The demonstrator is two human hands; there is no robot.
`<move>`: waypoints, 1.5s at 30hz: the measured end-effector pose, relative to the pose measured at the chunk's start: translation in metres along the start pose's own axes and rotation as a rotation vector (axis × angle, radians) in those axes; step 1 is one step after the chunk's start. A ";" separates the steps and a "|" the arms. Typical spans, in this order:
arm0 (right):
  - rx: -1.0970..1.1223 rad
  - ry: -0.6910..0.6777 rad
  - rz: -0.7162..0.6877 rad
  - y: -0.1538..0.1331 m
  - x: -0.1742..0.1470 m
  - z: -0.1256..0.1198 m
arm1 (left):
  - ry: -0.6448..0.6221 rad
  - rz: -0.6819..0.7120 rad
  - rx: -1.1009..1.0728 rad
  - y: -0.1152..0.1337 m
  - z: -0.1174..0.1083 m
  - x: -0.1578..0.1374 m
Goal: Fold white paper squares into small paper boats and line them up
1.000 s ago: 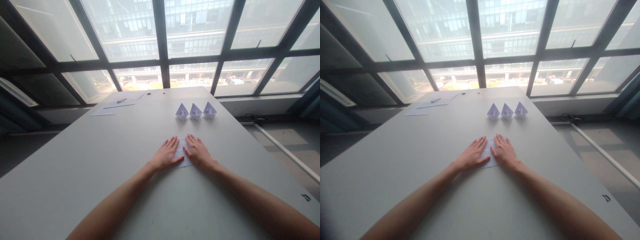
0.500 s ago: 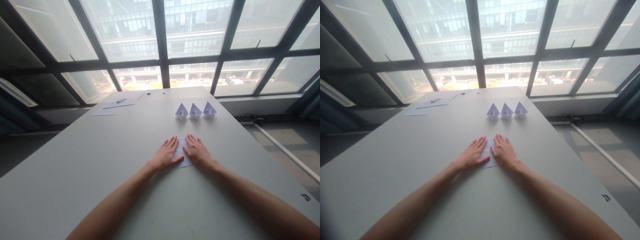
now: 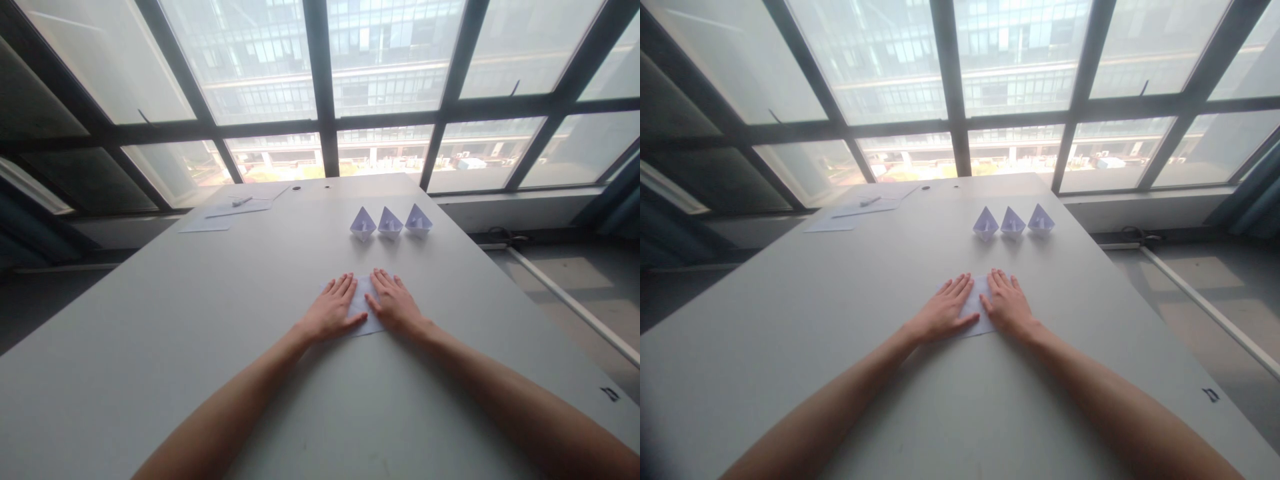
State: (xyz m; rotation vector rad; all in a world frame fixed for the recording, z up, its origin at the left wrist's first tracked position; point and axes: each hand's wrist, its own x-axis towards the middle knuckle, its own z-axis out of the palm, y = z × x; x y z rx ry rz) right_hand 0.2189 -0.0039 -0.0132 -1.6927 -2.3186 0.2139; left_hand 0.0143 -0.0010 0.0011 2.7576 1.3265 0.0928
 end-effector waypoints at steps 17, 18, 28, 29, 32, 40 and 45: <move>-0.004 -0.003 -0.002 -0.001 0.000 -0.001 | -0.003 0.001 0.001 0.000 0.000 0.000; -0.005 -0.002 -0.002 -0.001 0.000 -0.001 | -0.004 0.000 0.002 0.000 -0.001 0.000; -0.009 -0.003 -0.005 0.000 0.000 -0.001 | 0.000 -0.004 0.022 -0.001 0.001 0.000; -0.009 -0.003 -0.007 0.000 0.000 -0.001 | -0.003 -0.002 0.021 -0.001 0.001 0.000; -0.012 -0.012 -0.012 0.000 0.000 -0.002 | -0.016 0.004 0.012 -0.003 0.000 0.000; -0.072 0.007 0.098 0.013 0.002 -0.003 | 0.001 -0.053 0.004 -0.007 -0.004 -0.002; -0.108 0.104 0.123 0.010 0.000 -0.007 | 0.014 -0.059 0.000 -0.006 -0.003 -0.001</move>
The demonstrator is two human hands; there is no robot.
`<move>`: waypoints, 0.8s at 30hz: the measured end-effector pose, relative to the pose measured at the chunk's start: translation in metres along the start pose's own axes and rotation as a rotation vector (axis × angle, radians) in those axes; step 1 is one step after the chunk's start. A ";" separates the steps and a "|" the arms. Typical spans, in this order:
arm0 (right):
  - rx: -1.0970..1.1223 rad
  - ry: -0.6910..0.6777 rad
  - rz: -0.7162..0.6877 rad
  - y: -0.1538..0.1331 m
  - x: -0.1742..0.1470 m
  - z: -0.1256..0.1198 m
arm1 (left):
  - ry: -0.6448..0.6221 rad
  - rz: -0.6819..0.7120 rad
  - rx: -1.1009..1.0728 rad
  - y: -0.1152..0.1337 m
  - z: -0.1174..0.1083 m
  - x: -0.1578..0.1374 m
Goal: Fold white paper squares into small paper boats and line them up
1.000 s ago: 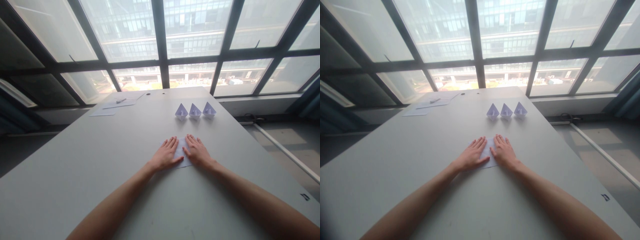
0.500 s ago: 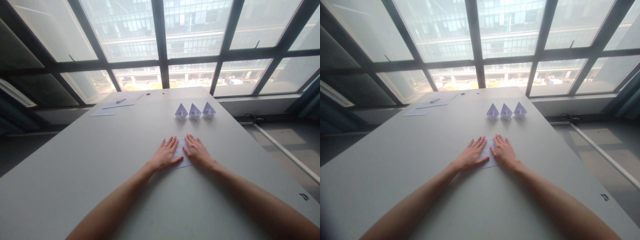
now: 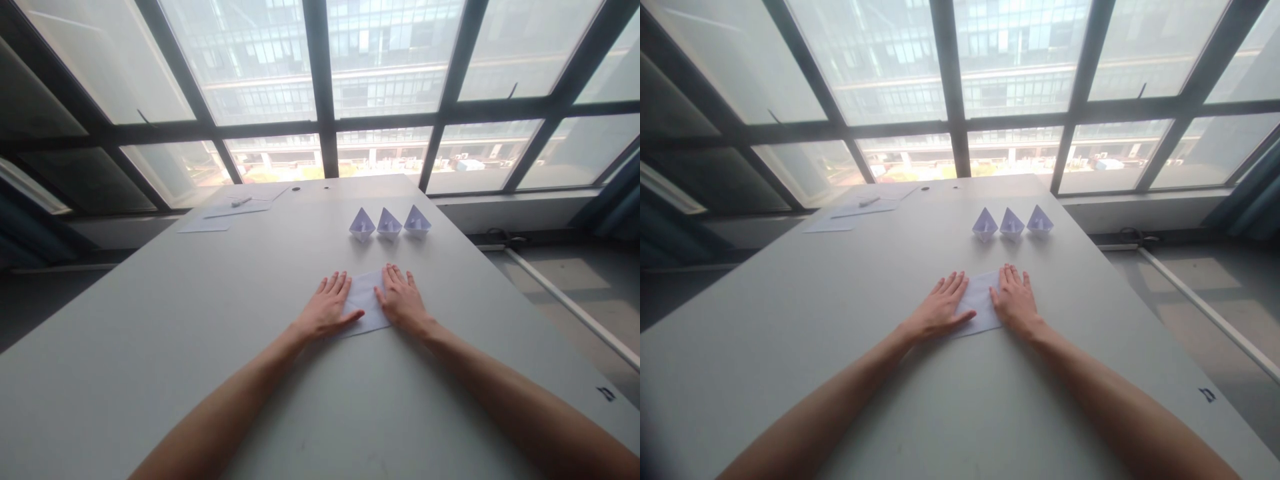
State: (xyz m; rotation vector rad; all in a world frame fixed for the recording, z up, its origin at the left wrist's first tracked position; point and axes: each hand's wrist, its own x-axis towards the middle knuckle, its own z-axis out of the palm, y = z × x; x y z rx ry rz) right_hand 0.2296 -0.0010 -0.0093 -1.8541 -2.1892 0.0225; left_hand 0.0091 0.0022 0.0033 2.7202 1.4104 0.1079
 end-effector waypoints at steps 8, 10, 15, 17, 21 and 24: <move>0.099 -0.103 -0.347 -0.015 -0.007 -0.005 | -0.015 0.076 -0.005 0.001 -0.003 0.000; 0.110 -0.152 -0.344 -0.015 -0.007 -0.003 | -0.021 0.094 -0.003 0.001 -0.004 0.000; 0.096 -0.158 -0.315 -0.014 -0.007 -0.002 | -0.014 0.102 -0.005 0.000 -0.004 -0.001; 0.085 -0.162 -0.299 -0.014 -0.007 -0.001 | -0.020 0.096 -0.008 0.000 -0.004 -0.001; 0.069 -0.154 -0.212 -0.013 -0.005 0.003 | -0.040 0.090 -0.015 -0.001 -0.003 0.000; 0.066 -0.143 -0.144 -0.011 -0.004 0.006 | -0.037 -0.003 -0.015 0.001 -0.001 0.000</move>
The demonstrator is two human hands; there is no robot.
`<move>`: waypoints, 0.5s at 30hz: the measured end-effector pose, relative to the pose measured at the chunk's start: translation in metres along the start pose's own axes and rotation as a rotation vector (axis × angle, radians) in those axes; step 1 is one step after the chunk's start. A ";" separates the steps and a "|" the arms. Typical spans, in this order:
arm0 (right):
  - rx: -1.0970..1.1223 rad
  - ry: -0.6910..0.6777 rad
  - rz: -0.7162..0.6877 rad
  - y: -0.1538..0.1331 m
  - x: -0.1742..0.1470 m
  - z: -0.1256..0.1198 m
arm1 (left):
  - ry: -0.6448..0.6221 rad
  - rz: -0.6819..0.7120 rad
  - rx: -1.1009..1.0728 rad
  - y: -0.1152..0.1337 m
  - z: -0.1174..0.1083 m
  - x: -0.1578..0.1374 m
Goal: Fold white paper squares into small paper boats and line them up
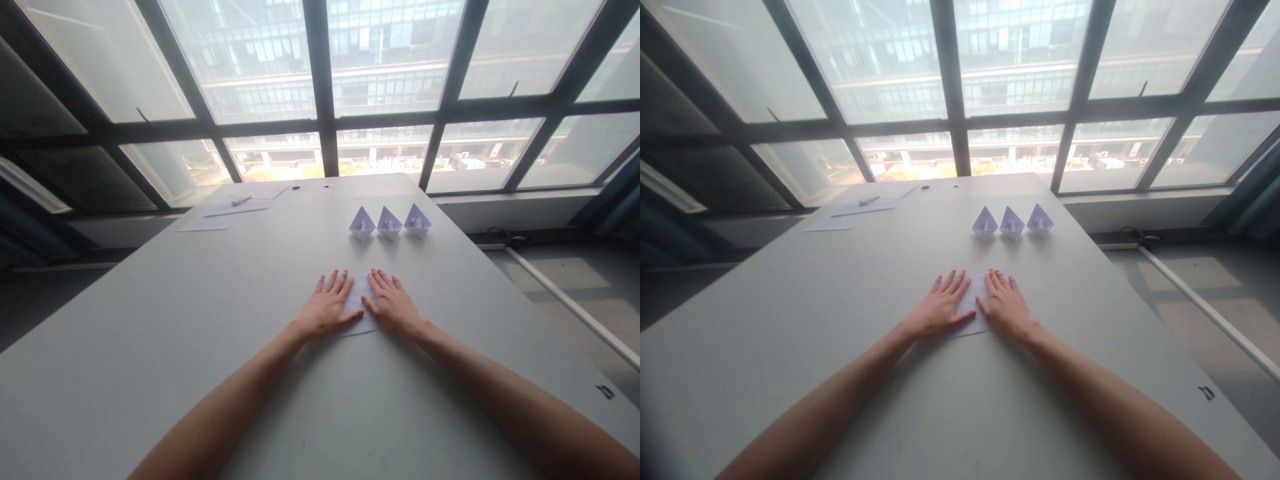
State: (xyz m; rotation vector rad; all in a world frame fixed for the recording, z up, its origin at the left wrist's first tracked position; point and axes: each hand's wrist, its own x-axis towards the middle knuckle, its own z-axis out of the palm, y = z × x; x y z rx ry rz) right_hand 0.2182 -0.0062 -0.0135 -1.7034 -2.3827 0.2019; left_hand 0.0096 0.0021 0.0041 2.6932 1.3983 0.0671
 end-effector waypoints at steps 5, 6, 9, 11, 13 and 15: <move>0.009 0.016 0.061 0.003 0.001 0.001 | 0.000 -0.252 0.016 0.002 0.002 -0.001; 0.012 0.019 0.064 0.003 0.001 0.001 | 0.004 -0.288 0.018 0.001 0.002 0.000; 0.019 0.022 0.067 0.002 0.001 0.001 | 0.035 -0.401 0.008 -0.005 0.003 0.002; 0.020 0.029 0.075 0.002 0.000 0.002 | 0.082 -0.455 -0.005 -0.008 0.003 0.004; 0.020 0.038 0.087 0.002 0.001 0.003 | 0.168 -0.442 0.008 -0.005 0.003 0.005; 0.020 0.047 0.094 0.002 0.001 0.003 | 0.244 -0.328 0.036 0.001 0.001 0.004</move>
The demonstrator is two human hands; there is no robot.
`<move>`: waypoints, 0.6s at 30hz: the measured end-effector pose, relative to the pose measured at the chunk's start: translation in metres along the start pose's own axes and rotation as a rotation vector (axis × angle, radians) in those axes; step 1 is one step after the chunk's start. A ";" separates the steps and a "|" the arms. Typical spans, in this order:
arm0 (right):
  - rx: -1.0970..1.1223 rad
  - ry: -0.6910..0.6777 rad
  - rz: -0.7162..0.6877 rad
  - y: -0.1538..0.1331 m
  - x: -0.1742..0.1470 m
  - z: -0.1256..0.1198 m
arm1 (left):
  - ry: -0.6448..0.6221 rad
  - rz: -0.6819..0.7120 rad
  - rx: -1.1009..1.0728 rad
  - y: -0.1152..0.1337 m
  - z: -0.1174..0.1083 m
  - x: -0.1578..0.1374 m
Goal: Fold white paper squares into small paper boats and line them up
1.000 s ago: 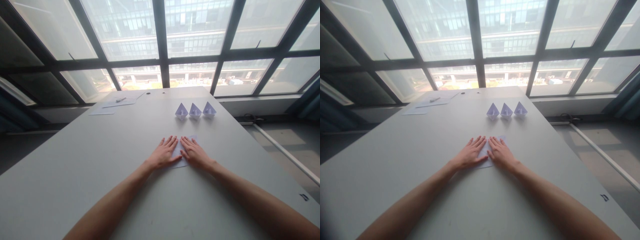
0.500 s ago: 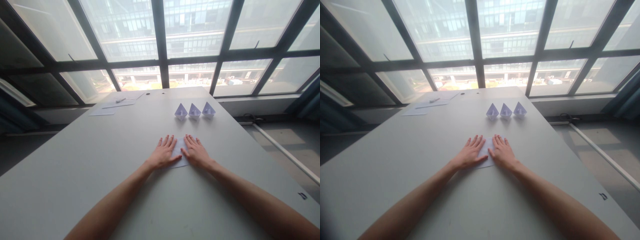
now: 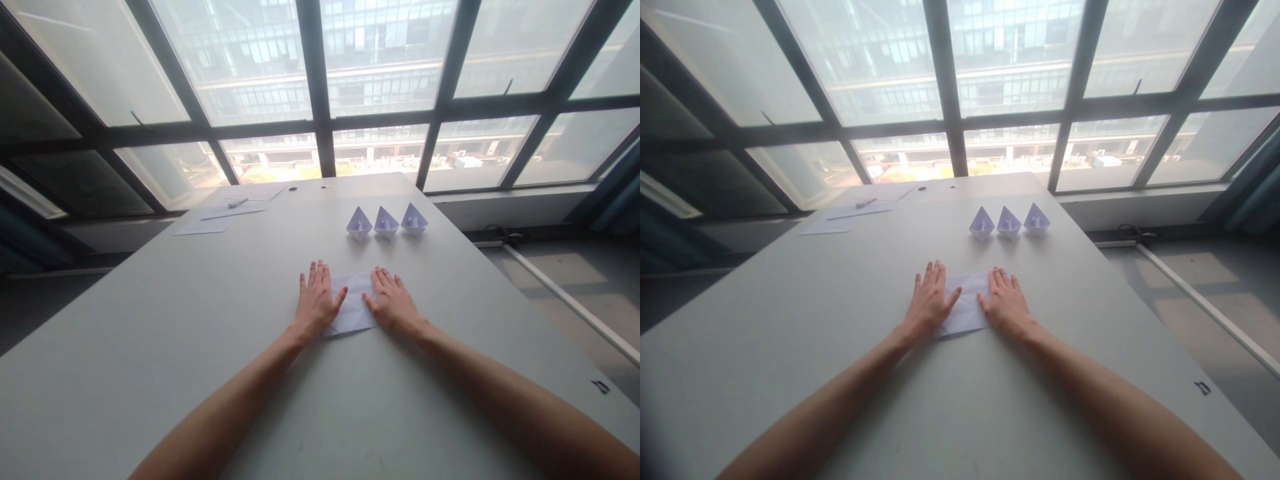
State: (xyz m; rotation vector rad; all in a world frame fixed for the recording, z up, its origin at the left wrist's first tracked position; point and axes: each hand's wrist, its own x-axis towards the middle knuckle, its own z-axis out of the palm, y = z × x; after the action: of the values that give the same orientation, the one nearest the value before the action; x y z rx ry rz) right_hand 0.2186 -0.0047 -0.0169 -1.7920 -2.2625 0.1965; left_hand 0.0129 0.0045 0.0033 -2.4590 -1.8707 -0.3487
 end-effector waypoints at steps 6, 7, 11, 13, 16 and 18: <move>-0.017 0.006 0.041 -0.001 0.001 0.001 | -0.156 0.318 -0.046 0.012 -0.004 -0.012; -0.021 0.012 0.054 -0.001 0.000 0.001 | -0.175 0.323 -0.049 0.012 -0.003 -0.012; -0.046 0.055 0.084 -0.003 -0.002 -0.003 | -0.194 0.338 -0.041 0.008 0.000 -0.010; -0.056 0.075 -0.015 -0.005 -0.003 -0.005 | -0.192 0.341 -0.036 0.007 0.001 -0.009; -0.033 0.022 -0.186 -0.007 -0.002 -0.006 | -0.178 0.340 -0.037 0.008 0.001 -0.009; -0.016 -0.030 -0.185 -0.007 -0.002 -0.005 | -0.175 0.337 -0.036 0.009 0.002 -0.010</move>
State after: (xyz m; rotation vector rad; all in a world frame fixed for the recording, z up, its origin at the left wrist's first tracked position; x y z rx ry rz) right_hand 0.2142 -0.0080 -0.0105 -1.5856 -2.4404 0.1722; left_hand 0.0189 -0.0068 0.0007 -2.8453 -1.4679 -0.1584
